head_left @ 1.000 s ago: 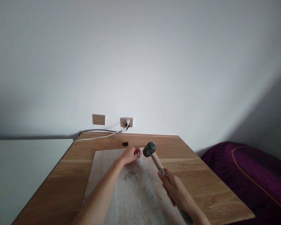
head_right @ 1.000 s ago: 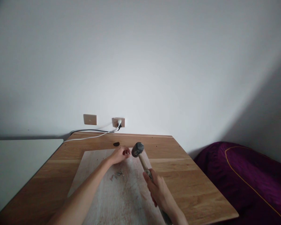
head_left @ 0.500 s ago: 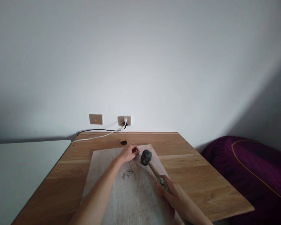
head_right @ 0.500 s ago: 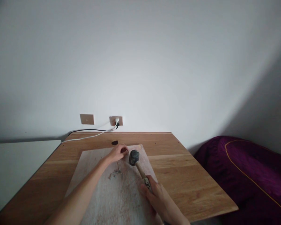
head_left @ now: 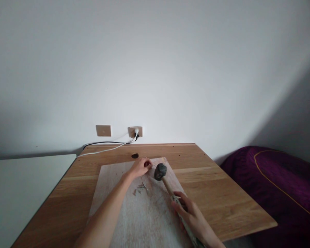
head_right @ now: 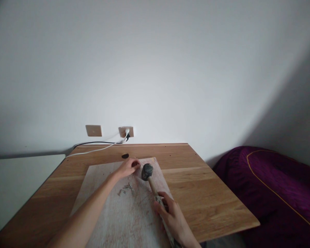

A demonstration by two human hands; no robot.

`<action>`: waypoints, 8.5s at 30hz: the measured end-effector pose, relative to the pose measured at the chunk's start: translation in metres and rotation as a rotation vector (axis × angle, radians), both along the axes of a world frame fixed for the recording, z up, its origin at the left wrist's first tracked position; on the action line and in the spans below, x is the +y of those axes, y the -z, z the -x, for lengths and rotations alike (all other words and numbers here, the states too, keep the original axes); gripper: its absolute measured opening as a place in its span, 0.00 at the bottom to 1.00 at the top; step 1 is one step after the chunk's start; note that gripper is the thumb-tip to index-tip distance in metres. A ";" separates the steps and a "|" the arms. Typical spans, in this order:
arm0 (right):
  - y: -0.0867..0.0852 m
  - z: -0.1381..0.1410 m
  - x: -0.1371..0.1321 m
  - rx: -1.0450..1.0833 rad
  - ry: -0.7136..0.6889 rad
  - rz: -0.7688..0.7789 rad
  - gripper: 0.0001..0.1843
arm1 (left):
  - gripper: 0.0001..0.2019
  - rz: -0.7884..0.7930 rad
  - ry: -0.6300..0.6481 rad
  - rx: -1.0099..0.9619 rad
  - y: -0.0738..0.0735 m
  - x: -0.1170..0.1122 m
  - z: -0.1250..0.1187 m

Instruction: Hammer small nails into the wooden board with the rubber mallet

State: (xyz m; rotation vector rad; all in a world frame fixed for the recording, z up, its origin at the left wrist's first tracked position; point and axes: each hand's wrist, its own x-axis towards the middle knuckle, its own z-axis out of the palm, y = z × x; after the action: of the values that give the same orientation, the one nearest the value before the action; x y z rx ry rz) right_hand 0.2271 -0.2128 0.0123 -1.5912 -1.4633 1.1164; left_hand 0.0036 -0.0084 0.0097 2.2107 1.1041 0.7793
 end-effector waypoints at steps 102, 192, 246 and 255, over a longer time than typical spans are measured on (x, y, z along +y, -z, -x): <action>-0.009 0.011 -0.008 -0.216 -0.004 -0.208 0.32 | 0.12 0.006 0.161 -0.165 -0.085 -0.049 -0.035; -0.006 0.009 -0.007 -0.231 0.001 -0.241 0.34 | 0.16 0.014 0.034 -0.210 -0.016 -0.016 0.038; -0.009 0.010 -0.011 -0.211 0.006 -0.213 0.36 | 0.10 -0.074 0.010 -0.219 0.001 -0.023 0.026; -0.006 0.008 -0.010 -0.224 0.023 -0.220 0.36 | 0.16 -0.157 -0.036 -0.134 0.007 -0.021 0.027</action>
State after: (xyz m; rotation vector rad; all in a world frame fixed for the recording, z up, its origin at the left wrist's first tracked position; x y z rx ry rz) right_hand 0.2191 -0.2231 0.0186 -1.6108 -1.6457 0.7524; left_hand -0.0231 -0.0293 0.0030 2.2338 1.0514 1.0453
